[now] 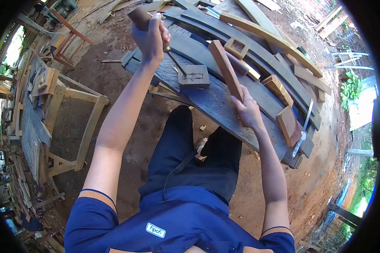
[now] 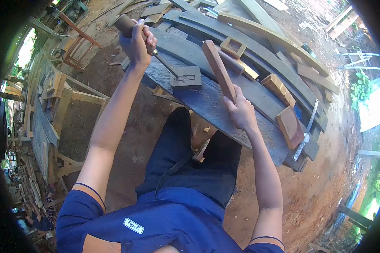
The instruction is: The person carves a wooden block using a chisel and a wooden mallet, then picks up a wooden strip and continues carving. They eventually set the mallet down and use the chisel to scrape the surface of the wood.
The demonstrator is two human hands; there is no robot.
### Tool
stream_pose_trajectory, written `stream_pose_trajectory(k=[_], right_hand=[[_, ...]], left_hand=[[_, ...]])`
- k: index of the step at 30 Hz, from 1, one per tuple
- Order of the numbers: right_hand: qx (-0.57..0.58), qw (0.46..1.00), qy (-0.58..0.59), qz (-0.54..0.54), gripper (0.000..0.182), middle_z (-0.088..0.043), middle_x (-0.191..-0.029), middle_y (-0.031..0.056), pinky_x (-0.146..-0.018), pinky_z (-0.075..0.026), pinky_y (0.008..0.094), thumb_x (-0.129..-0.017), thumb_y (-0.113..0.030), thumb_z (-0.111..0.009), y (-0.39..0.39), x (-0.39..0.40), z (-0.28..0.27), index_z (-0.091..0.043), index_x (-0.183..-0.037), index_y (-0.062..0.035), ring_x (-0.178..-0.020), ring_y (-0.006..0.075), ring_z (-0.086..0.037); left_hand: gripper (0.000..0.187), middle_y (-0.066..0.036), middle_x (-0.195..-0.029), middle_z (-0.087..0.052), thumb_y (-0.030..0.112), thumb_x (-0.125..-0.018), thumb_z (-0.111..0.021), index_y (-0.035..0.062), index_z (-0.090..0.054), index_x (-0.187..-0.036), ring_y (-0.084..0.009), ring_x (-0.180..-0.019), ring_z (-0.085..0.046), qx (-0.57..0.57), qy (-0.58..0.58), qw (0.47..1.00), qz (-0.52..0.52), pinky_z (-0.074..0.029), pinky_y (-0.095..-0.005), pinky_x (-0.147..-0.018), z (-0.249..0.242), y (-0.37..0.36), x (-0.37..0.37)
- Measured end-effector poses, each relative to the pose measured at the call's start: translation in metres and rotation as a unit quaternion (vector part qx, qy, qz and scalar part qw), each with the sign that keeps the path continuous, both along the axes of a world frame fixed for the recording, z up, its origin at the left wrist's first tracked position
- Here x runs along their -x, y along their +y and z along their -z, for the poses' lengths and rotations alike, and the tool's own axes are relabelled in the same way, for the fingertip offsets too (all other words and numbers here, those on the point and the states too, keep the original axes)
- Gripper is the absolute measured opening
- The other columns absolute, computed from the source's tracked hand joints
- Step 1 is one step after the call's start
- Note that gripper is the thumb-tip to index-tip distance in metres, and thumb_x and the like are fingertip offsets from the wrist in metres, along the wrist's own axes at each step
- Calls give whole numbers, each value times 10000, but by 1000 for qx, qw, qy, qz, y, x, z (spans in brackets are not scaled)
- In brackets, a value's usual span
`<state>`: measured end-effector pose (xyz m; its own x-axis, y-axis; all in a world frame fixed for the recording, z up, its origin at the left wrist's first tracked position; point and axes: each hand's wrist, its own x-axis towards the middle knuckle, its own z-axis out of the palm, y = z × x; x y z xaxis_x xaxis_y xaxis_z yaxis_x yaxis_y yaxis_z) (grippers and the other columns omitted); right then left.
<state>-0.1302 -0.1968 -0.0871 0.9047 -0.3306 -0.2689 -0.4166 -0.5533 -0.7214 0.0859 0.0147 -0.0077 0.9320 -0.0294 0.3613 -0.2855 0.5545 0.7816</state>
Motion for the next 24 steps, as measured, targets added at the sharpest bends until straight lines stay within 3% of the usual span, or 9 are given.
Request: stream_pose_trajectory(k=[6, 11, 12, 13, 15, 17, 19, 23, 24], right_hand=[[6, 1000, 8, 0, 521, -669, -1041, 239, -875, -481, 470, -909, -354, -552, -1, -2, -4, -407, -1374, -170, -997, 409, -647], [17, 1000, 9, -1, 524, -670, -1029, 236, -862, -483, 470, -908, -361, -554, 1, -1, -1, -410, -1376, -175, -986, 402, -651], [30, 999, 13, -2, 517, -670, -1025, 237, -858, -484, 469, -908, -362, -553, 3, -1, -3, -416, -1371, -179, -981, 401, -652], [42, 999, 17, -4, 510, -671, -1022, 237, -854, -485, 467, -909, -363, -552, 4, -2, -5, -422, -1367, -182, -976, 400, -653], [21, 1000, -13, -16, 500, -667, -964, 205, -789, -506, 439, -921, -381, -543, -3, -8, -6, -435, -1346, -139, -859, 348, -668], [-115, 993, -14, 25, 503, -631, -892, 139, -690, -510, 374, -936, -407, -530, -7, -19, -34, -452, -1310, -81, -731, 234, -628], [-171, 969, -179, 4, 480, -583, -857, 85, -608, -481, 310, -959, -417, -503, 9, -22, -105, -485, -1261, -43, -672, 137, -558], [-92, 915, -385, -72, 410, -587, -799, 68, -583, -471, 295, -986, -392, -472, 11, -30, -197, -536, -1205, -51, -647, 122, -562], [-79, 890, -448, -38, 386, -577, -745, 61, -588, -474, 294, -982, -373, -490, 26, -34, -207, -556, -1180, -48, -611, 128, -562]], left_hand=[[148, -13, -625, -476, 87, -880, -595, 94, -448, -859, -91, -419, -450, -35, -38, 999, 1, -384, -255, -398, -2, -12, 2], [178, -22, -603, -493, 67, -863, -616, 50, -440, -890, -91, -406, -474, -118, -98, 985, -79, -390, -254, -370, -3, -33, 11], [221, -46, -654, -571, 88, -791, -647, 5, -509, -942, -141, -470, -569, -151, -111, 975, -117, -487, -278, -461, 5, -36, 5], [221, -46, -654, -571, 88, -791, -647, 5, -509, -942, -141, -470, -569, -148, -114, 975, -118, -487, -278, -461, 9, -40, 4], [238, -71, -682, -600, 99, -753, -664, 14, -523, -925, -178, -559, -614, -219, -169, 946, -171, -514, -325, -567, 12, -48, 4], [245, -103, -701, -617, 104, -728, -667, 18, -531, -913, -224, -624, -646, -218, -169, 946, -168, -514, -355, -629, 8, -53, 7], [253, -124, -719, -631, 114, -735, -666, 17, -530, -926, -261, -637, -663, -257, -210, 923, -193, -515, -353, -616, 5, -54, 12], [263, -138, -722, -635, 118, -740, -673, 20, -524, -933, -304, -645, -668, -268, -233, 912, -205, -519, -373, -620, 0, -54, 18], [255, -137, -717, -631, 122, -748, -673, 20, -522, -926, -296, -637, -665, -260, -244, 910, -210, -516, -375, -614, 0, -54, 18]])
